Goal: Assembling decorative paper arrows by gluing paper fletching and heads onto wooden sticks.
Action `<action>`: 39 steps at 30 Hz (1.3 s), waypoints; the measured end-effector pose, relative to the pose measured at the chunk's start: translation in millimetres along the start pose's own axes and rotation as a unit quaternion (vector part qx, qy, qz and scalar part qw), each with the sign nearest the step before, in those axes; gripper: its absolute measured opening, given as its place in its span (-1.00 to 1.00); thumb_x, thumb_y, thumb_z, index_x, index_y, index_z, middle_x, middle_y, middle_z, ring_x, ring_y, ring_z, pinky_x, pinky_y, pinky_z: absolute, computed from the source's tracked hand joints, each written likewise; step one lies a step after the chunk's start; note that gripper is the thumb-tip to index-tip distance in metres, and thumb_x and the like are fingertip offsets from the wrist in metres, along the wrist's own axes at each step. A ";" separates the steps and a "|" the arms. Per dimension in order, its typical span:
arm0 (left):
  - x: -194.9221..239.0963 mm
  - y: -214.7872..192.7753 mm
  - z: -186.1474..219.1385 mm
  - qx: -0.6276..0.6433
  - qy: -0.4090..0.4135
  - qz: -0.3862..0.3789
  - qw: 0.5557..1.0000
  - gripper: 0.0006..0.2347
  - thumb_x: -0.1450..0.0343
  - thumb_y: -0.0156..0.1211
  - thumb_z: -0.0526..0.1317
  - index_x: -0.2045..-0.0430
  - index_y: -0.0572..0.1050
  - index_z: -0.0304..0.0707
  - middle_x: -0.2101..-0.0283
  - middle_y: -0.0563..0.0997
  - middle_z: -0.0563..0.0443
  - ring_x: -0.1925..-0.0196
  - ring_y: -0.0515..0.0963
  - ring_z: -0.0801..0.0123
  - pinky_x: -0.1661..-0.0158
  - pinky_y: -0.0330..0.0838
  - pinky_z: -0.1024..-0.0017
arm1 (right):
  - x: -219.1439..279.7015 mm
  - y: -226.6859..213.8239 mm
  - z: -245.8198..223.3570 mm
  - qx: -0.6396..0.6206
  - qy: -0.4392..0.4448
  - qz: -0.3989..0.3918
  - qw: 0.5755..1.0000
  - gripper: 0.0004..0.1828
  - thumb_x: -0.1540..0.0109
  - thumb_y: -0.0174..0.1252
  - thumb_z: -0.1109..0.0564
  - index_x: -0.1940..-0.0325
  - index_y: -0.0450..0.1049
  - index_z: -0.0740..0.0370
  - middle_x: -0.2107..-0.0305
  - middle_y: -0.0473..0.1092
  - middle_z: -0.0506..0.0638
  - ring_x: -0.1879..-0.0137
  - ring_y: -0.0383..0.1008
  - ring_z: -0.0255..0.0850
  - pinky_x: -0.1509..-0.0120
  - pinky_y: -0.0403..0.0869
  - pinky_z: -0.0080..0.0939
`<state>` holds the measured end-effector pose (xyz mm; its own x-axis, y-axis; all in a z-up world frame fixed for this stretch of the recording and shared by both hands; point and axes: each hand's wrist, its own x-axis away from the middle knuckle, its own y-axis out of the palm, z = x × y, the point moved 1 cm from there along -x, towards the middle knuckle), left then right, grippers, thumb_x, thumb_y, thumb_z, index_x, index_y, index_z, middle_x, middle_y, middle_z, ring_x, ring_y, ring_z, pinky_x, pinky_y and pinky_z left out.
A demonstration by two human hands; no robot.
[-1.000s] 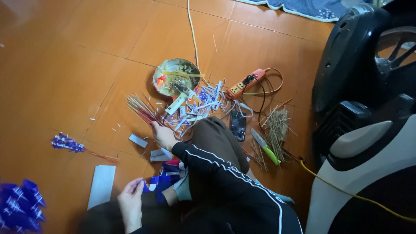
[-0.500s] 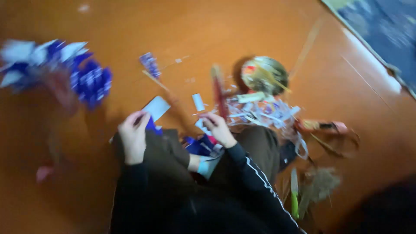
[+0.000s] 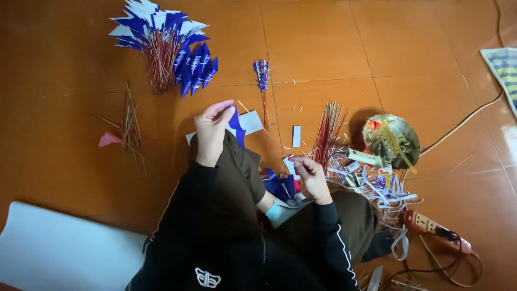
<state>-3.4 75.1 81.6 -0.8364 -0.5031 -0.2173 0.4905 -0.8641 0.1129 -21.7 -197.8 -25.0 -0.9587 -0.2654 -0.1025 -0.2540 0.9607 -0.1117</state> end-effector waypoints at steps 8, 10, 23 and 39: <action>-0.2 -3.2 -3.6 -0.026 0.015 -0.020 0.999 -0.91 -0.37 0.34 -0.33 0.31 0.67 -0.21 0.39 0.69 0.07 0.37 0.48 0.72 0.27 0.50 0.63 | 3.3 4.3 -8.5 -0.033 -0.020 -0.007 0.999 -0.80 -0.29 0.07 0.28 0.13 0.61 0.26 0.72 0.28 -0.09 0.47 0.18 -0.37 0.28 0.29 -0.37; -0.1 -4.3 -1.9 -0.025 0.024 -0.026 0.999 -0.92 -0.37 0.33 -0.34 0.31 0.67 -0.24 0.41 0.68 0.04 0.38 0.49 0.70 0.27 0.50 0.63 | 3.1 -1.2 -9.2 -0.016 -0.017 -0.021 0.999 -0.80 -0.30 0.07 0.27 0.13 0.61 0.26 0.71 0.28 -0.09 0.46 0.18 -0.36 0.27 0.28 -0.35; -0.3 -5.2 -23.5 -0.070 0.061 -0.061 0.994 -0.92 -0.41 0.31 -0.30 0.34 0.60 -0.32 0.44 0.63 -0.04 0.41 0.53 0.56 0.36 0.51 0.54 | 0.0 -20.0 12.8 0.056 0.010 -0.084 0.995 -0.78 -0.34 0.02 0.20 0.09 0.59 0.18 0.67 0.35 -0.07 0.44 0.27 -0.34 0.23 0.34 -0.30; 57.0 61.8 -62.1 -0.022 -0.013 -0.131 0.991 -0.92 -0.41 0.29 -0.33 0.39 0.55 -0.41 0.46 0.60 -0.08 0.36 0.53 0.56 0.35 0.54 0.48 | -20.9 35.7 -49.4 0.278 -0.217 0.089 0.932 -0.65 -0.33 -0.01 0.31 -0.15 0.47 0.07 0.27 0.37 0.01 0.21 0.52 -0.03 0.09 0.50 -0.13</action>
<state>-5.6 -6.3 16.1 -0.9424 -0.2614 -0.2087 0.2647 -0.9642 0.0125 -17.1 -154.0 22.0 -0.8069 -0.2301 -0.5440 0.1246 0.8340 -0.5375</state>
